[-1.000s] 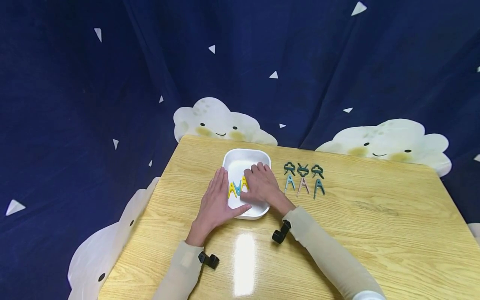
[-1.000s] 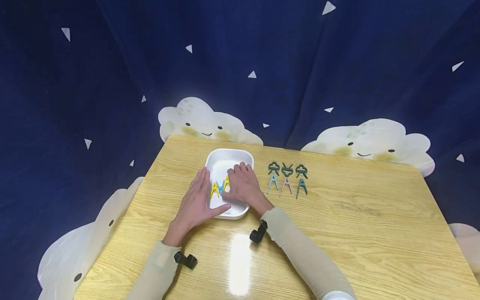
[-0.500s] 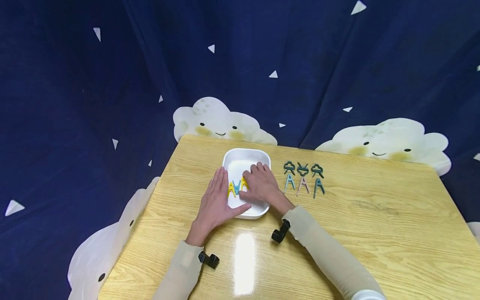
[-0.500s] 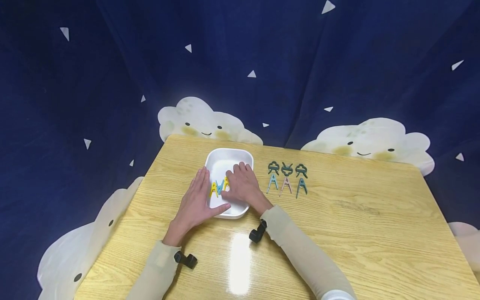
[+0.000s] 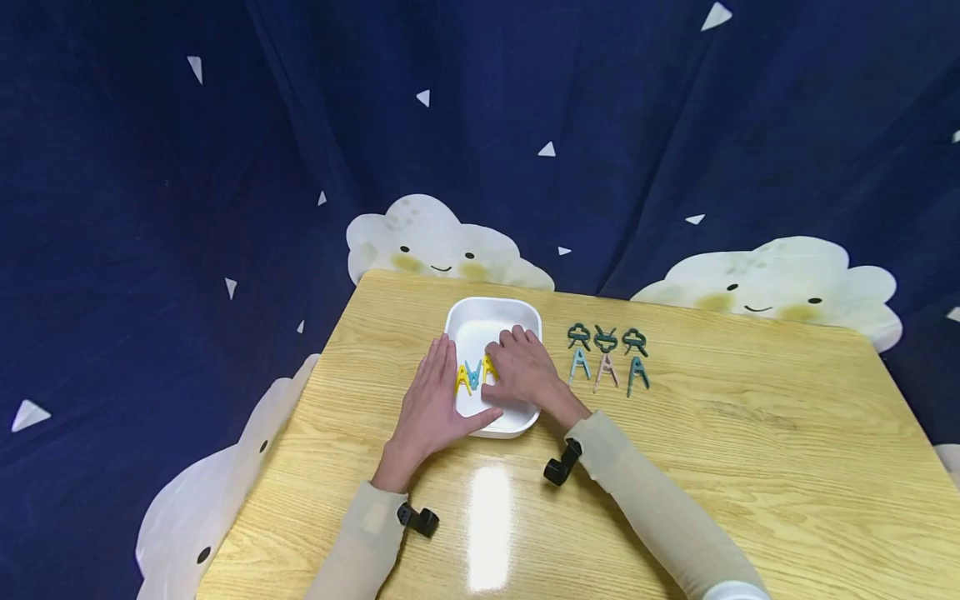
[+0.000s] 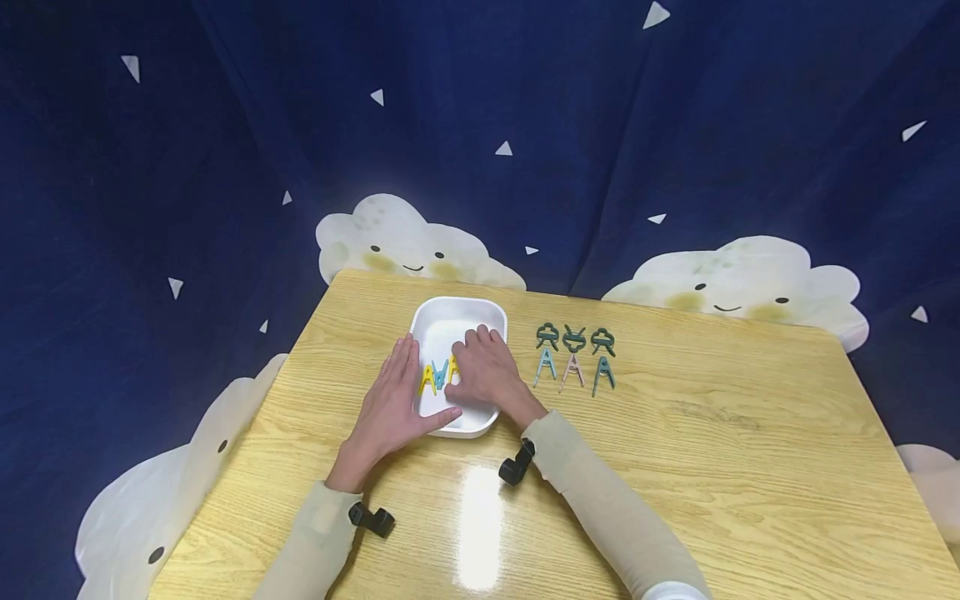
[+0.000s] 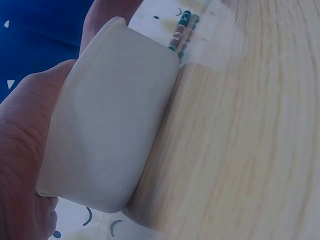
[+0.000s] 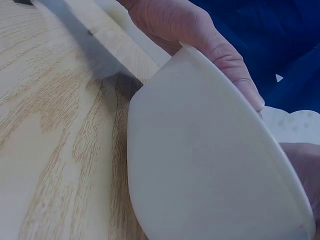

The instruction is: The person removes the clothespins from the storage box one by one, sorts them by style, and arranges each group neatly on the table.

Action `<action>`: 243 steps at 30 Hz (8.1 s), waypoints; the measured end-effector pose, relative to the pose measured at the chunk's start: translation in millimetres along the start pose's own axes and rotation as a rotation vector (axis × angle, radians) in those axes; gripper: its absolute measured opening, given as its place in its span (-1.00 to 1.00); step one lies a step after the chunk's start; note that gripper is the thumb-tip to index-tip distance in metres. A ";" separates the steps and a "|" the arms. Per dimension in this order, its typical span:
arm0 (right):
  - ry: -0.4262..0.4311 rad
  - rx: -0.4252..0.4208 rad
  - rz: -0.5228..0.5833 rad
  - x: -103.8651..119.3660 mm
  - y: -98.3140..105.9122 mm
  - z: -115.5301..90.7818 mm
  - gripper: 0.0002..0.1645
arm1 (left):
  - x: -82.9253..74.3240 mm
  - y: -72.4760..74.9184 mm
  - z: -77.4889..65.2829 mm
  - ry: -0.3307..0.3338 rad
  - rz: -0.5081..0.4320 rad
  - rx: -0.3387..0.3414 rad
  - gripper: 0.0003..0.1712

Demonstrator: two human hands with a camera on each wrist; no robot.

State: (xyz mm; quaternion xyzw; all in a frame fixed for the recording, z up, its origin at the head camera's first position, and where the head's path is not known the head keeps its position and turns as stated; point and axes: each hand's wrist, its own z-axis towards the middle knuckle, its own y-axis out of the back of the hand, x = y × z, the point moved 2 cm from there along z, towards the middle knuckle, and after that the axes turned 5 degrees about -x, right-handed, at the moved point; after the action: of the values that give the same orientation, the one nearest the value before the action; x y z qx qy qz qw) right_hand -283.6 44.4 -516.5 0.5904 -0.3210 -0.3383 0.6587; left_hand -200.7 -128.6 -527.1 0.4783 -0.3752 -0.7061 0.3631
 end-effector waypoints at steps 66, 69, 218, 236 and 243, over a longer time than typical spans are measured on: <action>-0.101 -0.249 0.177 -33.1 59.0 -66.8 -0.23 | -1.4 0.4 -1.3 0.014 -0.006 0.009 0.56; -0.121 -0.251 0.172 -39.5 61.2 -76.4 -0.22 | -0.8 0.1 -1.0 0.020 -0.014 0.016 0.57; 0.199 -0.047 0.066 27.3 -0.8 -20.5 -0.26 | 1.3 -1.6 0.0 -0.019 -0.014 0.005 0.62; 0.209 -0.076 0.043 27.5 0.3 -21.6 -0.37 | 1.8 -2.2 -0.3 -0.029 -0.022 -0.018 0.62; 0.232 -0.053 0.054 26.3 -2.2 -21.9 -0.27 | 1.0 -2.2 -0.1 -0.023 -0.020 -0.004 0.62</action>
State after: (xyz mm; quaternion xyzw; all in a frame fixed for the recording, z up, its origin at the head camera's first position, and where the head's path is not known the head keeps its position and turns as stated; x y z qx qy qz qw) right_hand -250.9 34.8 -520.2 0.5989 -0.2493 -0.2580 0.7159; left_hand -201.2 -128.5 -529.5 0.4731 -0.3730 -0.7160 0.3527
